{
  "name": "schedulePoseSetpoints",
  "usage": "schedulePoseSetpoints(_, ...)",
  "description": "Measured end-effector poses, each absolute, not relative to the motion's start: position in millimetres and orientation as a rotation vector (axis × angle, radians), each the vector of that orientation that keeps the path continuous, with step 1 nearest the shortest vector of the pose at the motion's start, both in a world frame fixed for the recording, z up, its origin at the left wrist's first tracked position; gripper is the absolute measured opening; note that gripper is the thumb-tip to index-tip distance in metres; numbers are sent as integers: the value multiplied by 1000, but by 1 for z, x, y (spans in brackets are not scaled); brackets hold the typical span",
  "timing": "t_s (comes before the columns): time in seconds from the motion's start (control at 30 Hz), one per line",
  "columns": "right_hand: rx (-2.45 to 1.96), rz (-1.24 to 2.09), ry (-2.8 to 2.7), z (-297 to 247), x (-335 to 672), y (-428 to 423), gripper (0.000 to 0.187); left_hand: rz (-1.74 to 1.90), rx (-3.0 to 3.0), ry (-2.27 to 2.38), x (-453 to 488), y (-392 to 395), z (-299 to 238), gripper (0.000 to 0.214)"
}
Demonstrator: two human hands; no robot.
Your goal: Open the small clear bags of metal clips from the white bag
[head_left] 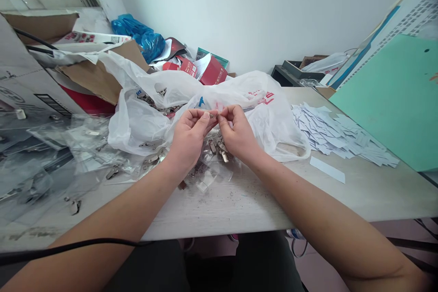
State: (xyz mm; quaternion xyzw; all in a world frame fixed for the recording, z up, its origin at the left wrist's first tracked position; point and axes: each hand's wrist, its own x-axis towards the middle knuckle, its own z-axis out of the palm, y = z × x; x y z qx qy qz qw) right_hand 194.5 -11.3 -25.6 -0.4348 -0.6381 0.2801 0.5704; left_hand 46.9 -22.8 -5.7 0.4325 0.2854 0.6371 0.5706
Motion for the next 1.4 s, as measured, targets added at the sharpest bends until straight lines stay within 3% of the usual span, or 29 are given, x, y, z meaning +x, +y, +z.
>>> schedulePoseSetpoints(0.8,-1103,564,-1501,-21,193,-11,9,1482,1003,697,47,-19,-6,27)
schedulePoseSetpoints(1.13,-1011,839,-1468,-20,206,3,30,1437,888,692,44,-12,-6,20)
schedulePoseSetpoints(1.4,-1028,779,-1485,-21,204,-1,24,1426,857,672,45,-15,-4,20)
